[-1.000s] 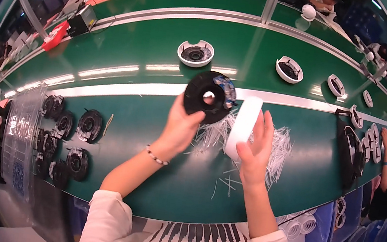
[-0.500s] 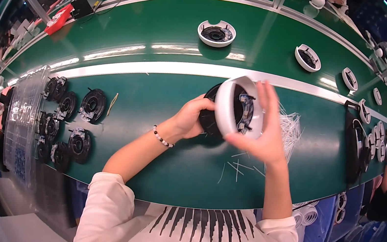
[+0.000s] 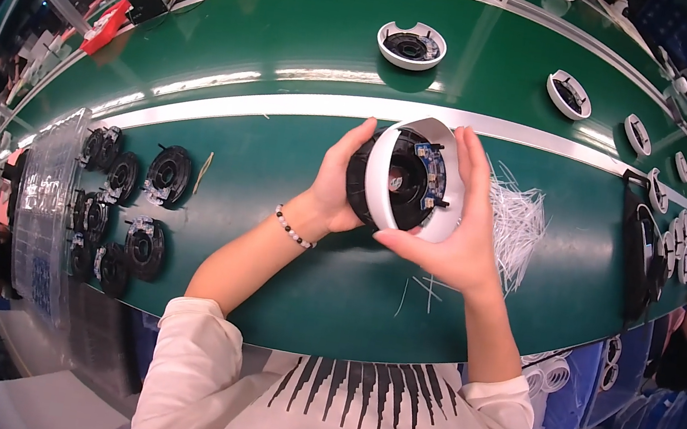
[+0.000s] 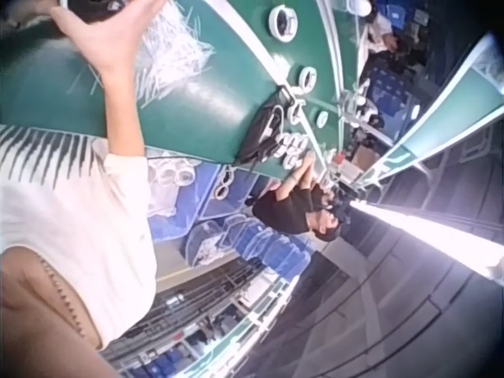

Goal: Assembling the internal modules and housings of dome-style security cameras on a production line.

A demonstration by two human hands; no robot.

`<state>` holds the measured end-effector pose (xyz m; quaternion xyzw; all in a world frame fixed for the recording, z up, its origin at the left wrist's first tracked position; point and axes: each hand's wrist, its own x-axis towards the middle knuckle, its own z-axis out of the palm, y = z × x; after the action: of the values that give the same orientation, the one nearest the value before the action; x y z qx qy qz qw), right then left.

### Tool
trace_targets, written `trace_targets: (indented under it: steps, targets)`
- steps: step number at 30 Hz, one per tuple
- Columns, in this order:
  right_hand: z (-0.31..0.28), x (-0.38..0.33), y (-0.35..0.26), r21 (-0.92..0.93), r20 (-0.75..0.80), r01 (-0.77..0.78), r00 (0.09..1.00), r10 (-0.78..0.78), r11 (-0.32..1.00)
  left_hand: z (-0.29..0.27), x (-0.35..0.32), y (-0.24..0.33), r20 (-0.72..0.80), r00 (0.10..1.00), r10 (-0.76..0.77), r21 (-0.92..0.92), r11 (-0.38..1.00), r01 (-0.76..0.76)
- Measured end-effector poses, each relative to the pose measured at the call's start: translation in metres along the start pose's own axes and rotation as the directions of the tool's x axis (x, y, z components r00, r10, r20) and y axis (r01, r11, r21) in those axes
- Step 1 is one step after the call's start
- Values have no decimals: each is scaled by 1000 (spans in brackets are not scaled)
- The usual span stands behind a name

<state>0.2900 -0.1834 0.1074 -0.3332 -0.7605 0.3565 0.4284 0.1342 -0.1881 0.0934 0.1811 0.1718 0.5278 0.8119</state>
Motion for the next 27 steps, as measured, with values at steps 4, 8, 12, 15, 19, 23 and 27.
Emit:
trace_targets:
  steps: [4, 8, 12, 15, 19, 23, 27]
  targets:
    - [15, -5, -7, -287, -38, 93, 993, -108, 953, -2, 2, -11, -35, 998, 47, 14, 999, -46]
    - [19, -8, -3, -380, -44, 138, 985, -167, 915, 0, -3, -11, 36, 998, 59, 23, 998, -59]
    - [16, -2, -2, -409, -23, 96, 993, -116, 907, -7, -1, -6, 80, 997, 16, 61, 998, -21]
    - [16, 0, -4, -414, 16, 83, 996, -84, 907, -16, -4, -5, 140, 990, 22, 58, 998, -30]
    - [27, 1, 3, -373, -117, 59, 987, -110, 926, -8, -3, -7, 165, 972, 167, 131, 973, -189]
    - [44, -9, 14, -347, -267, 98, 943, -199, 933, -4, -1, -14, 160, 952, 259, 186, 940, -287]
    - [49, -15, 14, -341, -355, 51, 917, -179, 939, 8, -6, -21, 87, 930, 358, 237, 899, -368]
